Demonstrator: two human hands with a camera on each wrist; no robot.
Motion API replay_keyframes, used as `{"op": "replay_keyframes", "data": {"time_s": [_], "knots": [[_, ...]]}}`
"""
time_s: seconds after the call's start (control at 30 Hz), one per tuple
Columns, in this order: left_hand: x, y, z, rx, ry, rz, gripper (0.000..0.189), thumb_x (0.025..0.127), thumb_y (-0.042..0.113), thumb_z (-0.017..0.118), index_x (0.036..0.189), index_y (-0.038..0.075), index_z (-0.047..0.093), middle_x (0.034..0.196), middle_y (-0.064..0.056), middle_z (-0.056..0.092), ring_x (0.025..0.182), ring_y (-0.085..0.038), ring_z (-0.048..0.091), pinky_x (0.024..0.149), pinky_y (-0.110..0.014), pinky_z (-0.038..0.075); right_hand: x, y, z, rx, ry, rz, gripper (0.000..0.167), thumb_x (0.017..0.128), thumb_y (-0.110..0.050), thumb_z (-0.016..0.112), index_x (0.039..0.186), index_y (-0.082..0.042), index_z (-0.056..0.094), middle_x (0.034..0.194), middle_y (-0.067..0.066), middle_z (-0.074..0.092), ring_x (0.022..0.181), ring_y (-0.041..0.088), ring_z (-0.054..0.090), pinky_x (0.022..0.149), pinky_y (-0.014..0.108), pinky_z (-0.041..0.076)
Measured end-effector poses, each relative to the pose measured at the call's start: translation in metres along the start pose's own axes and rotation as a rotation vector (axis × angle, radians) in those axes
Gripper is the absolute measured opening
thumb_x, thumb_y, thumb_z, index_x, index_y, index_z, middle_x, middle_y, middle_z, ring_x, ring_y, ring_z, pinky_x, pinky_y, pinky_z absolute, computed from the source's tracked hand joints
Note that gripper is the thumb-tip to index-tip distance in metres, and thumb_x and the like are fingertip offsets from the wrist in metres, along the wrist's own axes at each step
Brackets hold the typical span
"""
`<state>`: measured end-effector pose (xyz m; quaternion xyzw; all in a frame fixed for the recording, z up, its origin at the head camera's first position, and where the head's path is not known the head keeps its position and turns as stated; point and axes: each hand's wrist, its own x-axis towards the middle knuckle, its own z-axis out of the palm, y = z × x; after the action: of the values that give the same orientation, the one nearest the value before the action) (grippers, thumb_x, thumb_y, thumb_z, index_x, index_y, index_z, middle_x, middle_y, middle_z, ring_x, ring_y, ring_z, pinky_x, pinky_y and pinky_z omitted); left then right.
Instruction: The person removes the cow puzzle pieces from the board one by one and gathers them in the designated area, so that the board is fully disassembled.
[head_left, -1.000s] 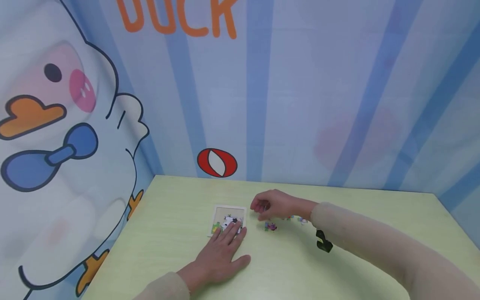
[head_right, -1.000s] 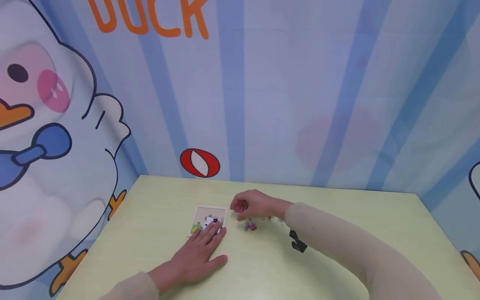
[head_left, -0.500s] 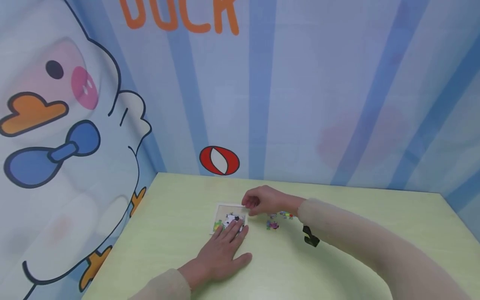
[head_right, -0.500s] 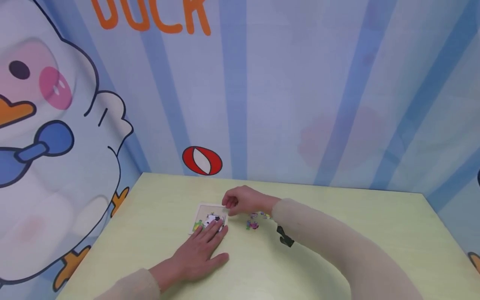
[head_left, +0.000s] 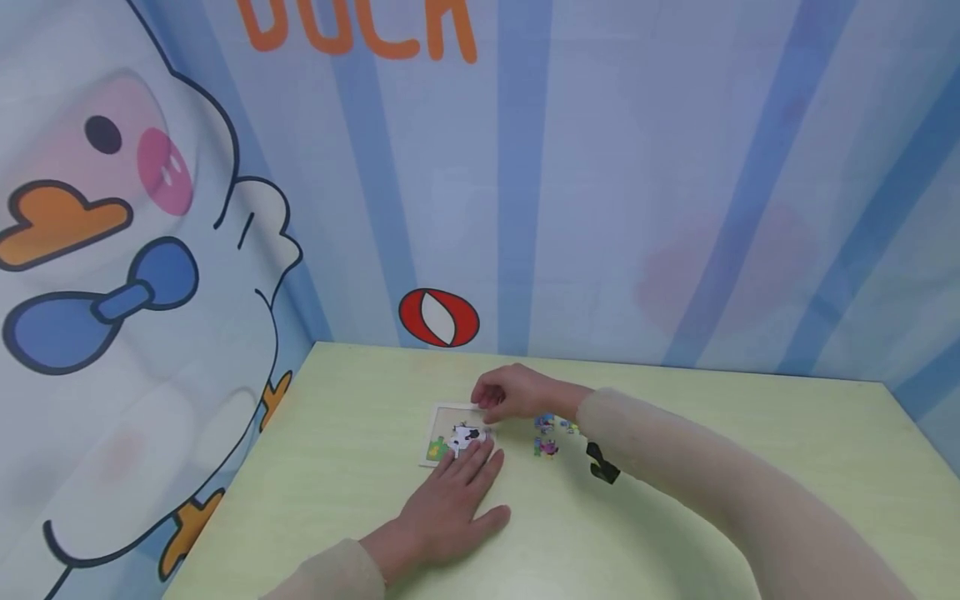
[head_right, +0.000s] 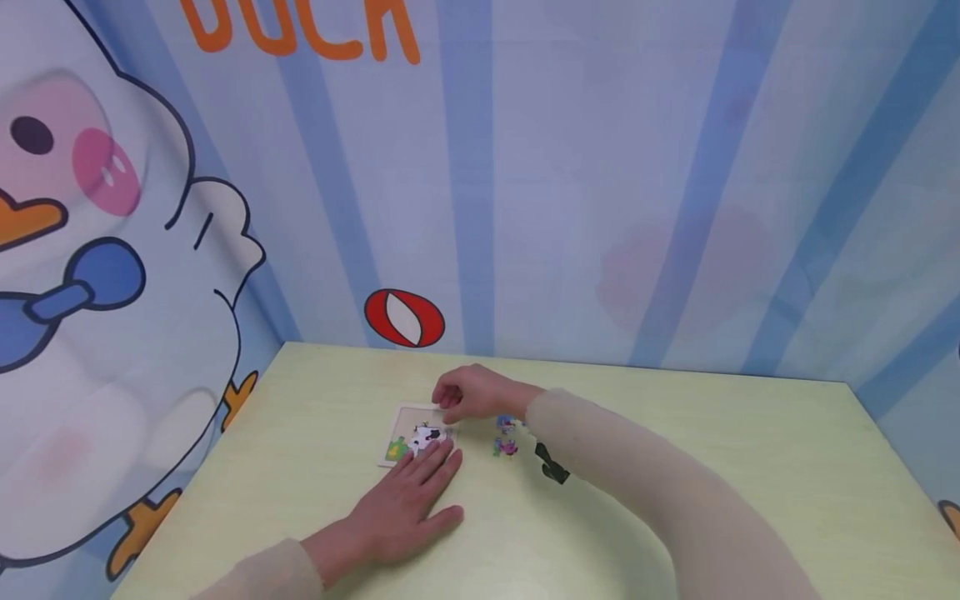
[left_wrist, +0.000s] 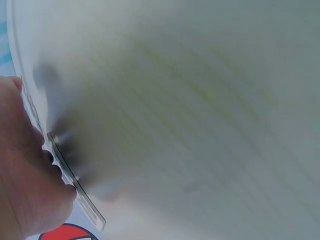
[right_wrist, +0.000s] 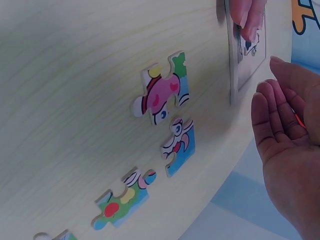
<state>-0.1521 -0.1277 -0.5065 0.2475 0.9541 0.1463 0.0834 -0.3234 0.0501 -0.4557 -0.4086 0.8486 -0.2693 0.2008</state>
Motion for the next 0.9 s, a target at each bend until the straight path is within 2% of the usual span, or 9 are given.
{"op": "replay_keyframes", "data": {"time_s": [0.2,0.47,0.9], "knots": [[0.0,0.004,0.0,-0.004,-0.018,-0.007,0.078,0.111,0.063,0.033,0.171,0.014,0.028,0.179,-0.005,0.017,0.166,-0.025,0.013,0.132,-0.055,0.016,0.006,-0.003,0.003,0.014,0.001,0.008,0.022,0.097,-0.011,0.081,0.118,-0.006,0.075,0.103,-0.003,0.074,0.094,0.006,0.067,0.091,0.023,0.057],[-0.001,0.005,0.0,0.007,-0.017,-0.016,0.077,0.111,0.062,0.034,0.17,0.013,0.03,0.179,-0.005,0.018,0.166,-0.025,0.014,0.132,-0.054,0.016,0.014,-0.007,0.008,-0.014,-0.019,0.01,0.023,0.097,-0.012,0.08,0.118,-0.006,0.075,0.105,-0.002,0.074,0.095,0.005,0.066,0.093,0.022,0.055],[-0.001,0.002,0.007,-0.008,0.046,0.024,0.075,0.111,0.061,0.036,0.168,0.012,0.036,0.178,-0.01,0.023,0.165,-0.03,0.019,0.13,-0.058,0.02,0.023,-0.011,0.015,0.005,-0.048,0.046,0.018,0.098,-0.012,0.08,0.115,-0.009,0.076,0.1,-0.006,0.073,0.092,0.007,0.066,0.092,0.022,0.056]]}}
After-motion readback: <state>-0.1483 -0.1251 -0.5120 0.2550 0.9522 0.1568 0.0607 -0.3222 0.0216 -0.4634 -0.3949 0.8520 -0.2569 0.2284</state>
